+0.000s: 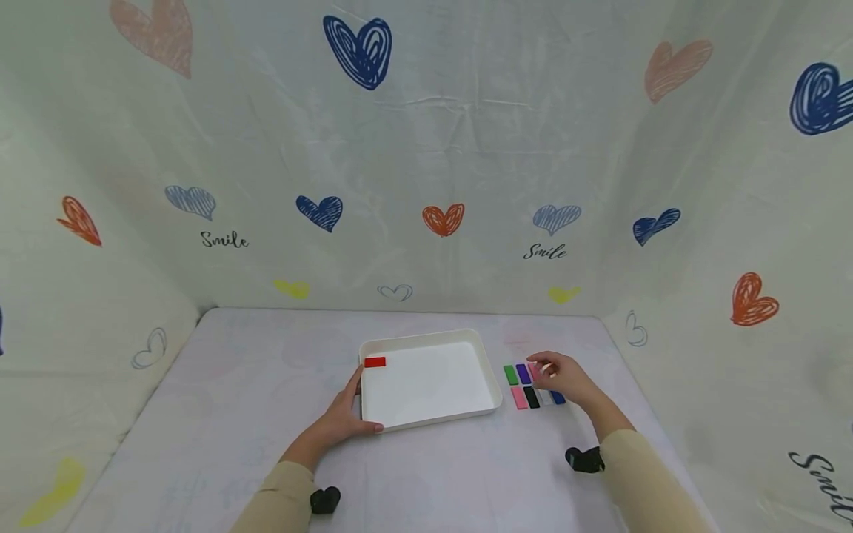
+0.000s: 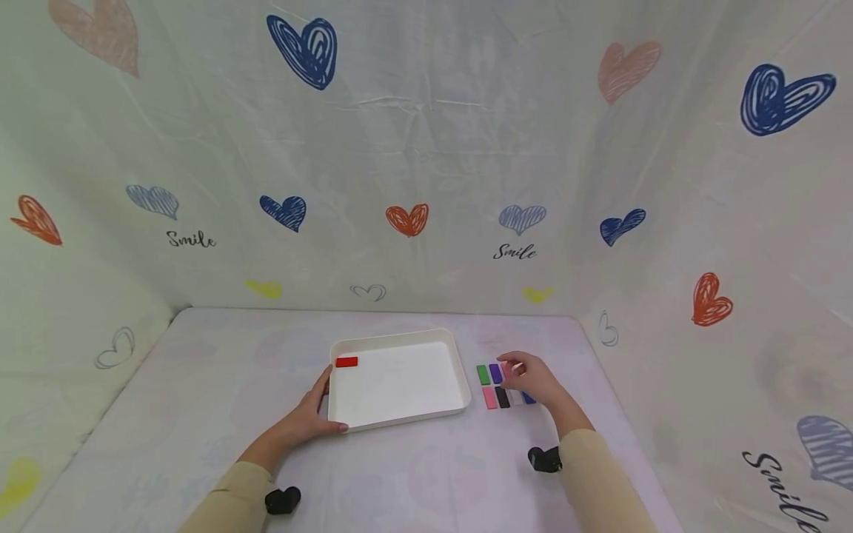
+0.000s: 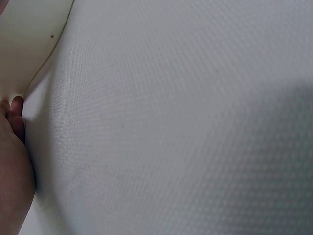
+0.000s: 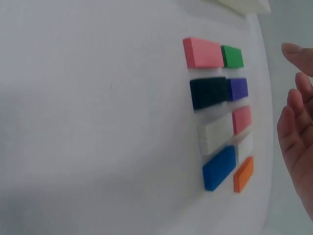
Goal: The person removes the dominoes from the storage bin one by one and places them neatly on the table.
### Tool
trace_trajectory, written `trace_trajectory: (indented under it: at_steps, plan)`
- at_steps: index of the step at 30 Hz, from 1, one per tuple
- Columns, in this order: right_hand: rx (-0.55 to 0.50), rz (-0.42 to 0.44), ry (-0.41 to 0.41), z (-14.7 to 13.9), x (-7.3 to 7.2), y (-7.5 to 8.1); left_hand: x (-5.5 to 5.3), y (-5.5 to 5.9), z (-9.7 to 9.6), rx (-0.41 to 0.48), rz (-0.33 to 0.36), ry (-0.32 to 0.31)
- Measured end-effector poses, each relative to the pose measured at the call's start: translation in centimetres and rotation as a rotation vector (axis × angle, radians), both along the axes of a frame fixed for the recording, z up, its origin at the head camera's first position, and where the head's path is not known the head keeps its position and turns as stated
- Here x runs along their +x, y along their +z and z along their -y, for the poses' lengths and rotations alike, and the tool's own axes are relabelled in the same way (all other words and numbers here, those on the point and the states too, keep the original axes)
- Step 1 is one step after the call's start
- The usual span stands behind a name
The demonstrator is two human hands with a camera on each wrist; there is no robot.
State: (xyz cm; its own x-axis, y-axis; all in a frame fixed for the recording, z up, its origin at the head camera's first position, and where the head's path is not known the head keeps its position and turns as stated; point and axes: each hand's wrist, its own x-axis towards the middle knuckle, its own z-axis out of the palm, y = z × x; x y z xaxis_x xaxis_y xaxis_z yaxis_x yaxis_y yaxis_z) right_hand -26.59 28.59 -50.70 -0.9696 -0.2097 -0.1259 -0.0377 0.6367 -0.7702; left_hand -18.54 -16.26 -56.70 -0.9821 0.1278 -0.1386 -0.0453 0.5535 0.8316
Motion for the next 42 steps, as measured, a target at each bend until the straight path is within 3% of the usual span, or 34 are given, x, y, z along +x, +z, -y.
trace_trajectory:
  at_steps: [9,25,32,42]
  plan:
    - [-0.123,-0.021,0.127,4.6,-0.2,0.8,0.2,0.2,-0.2,-0.002,0.027,0.012]
    - [-0.122,0.024,0.309,11.5,-0.6,1.3,0.3,0.4,-0.1,0.019,0.013,0.015]
    - [-0.171,0.016,0.421,14.3,-0.6,0.8,0.1,0.1,-0.1,0.048,-0.002,0.008]
    - [-0.196,0.033,0.441,18.2,0.0,0.7,0.0,0.0,-0.2,0.046,0.009,0.023]
